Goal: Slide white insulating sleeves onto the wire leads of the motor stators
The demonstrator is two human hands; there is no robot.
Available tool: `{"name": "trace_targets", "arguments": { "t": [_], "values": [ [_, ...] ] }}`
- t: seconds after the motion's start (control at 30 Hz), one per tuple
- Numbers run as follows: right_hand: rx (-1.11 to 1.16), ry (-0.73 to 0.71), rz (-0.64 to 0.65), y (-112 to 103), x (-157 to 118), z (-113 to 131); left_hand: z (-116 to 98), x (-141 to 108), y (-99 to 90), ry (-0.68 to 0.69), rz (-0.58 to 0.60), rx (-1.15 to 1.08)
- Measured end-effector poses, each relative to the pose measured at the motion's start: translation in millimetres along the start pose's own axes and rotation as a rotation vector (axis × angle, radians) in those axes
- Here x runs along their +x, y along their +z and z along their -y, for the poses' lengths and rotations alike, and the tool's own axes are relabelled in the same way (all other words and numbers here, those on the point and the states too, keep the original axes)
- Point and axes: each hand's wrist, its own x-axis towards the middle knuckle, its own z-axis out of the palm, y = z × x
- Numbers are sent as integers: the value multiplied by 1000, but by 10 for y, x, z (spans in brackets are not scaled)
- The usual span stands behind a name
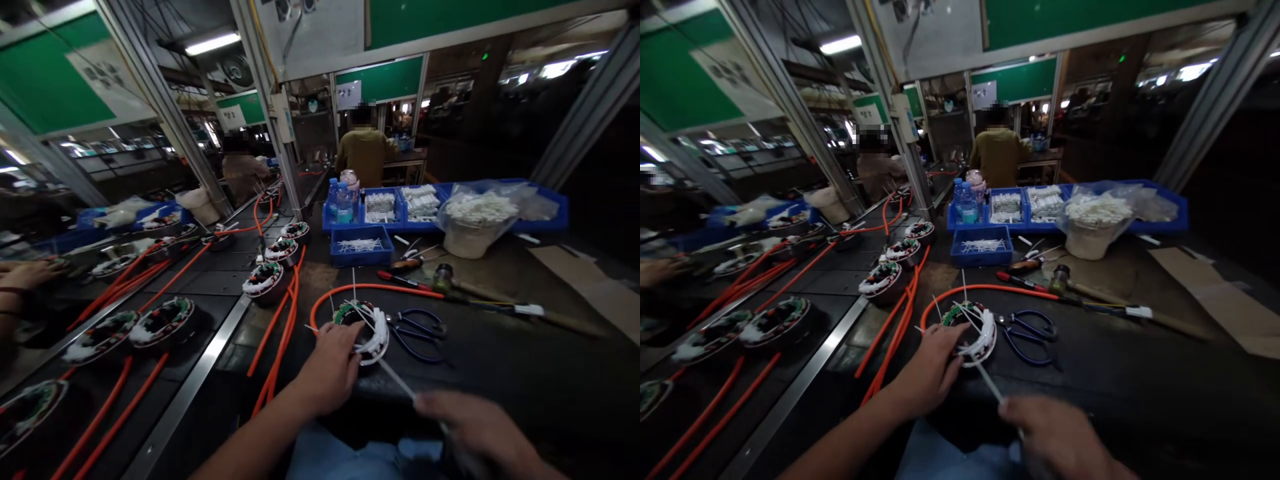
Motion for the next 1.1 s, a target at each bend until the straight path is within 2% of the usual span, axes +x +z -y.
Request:
{"name": "trace_targets", "arguments": {
  "t": [0.03,0.1,0.2,0.27,0.4,0.53,0.67,0.73,0.8,0.87,0.97,1.1],
  "values": [
    [1,-70,54,122,-170,-20,0,7,-18,-7,9,-11],
    [-42,-198,62,259,-398,-66,-7,21,-43,-28,21,-18],
    [-109,-296,-43,270,-496,-60,-30,39,-60,-53,29,-38],
    [-121,-292,-77,218,-473,7,-39,45,-55,-67,13,-47],
    [-97,-243,-92,134,-426,145,-30,52,-14,-74,-53,-42],
    [-76,-197,-92,140,-338,134,-30,73,17,-77,-72,-18],
    [-19,-71,12,200,83,86,-84,94,54,-125,-48,39],
    [62,31,52,233,371,92,-109,85,91,-181,-116,-24],
    [173,140,30,261,605,109,-119,61,134,-204,-217,-110],
    [307,238,-13,281,731,121,-114,31,175,-151,-280,-126],
    [501,297,-33,294,731,124,-97,0,223,-10,-323,-66],
    [491,276,2,278,619,146,-75,-9,262,55,-360,-19]
  ]
}}
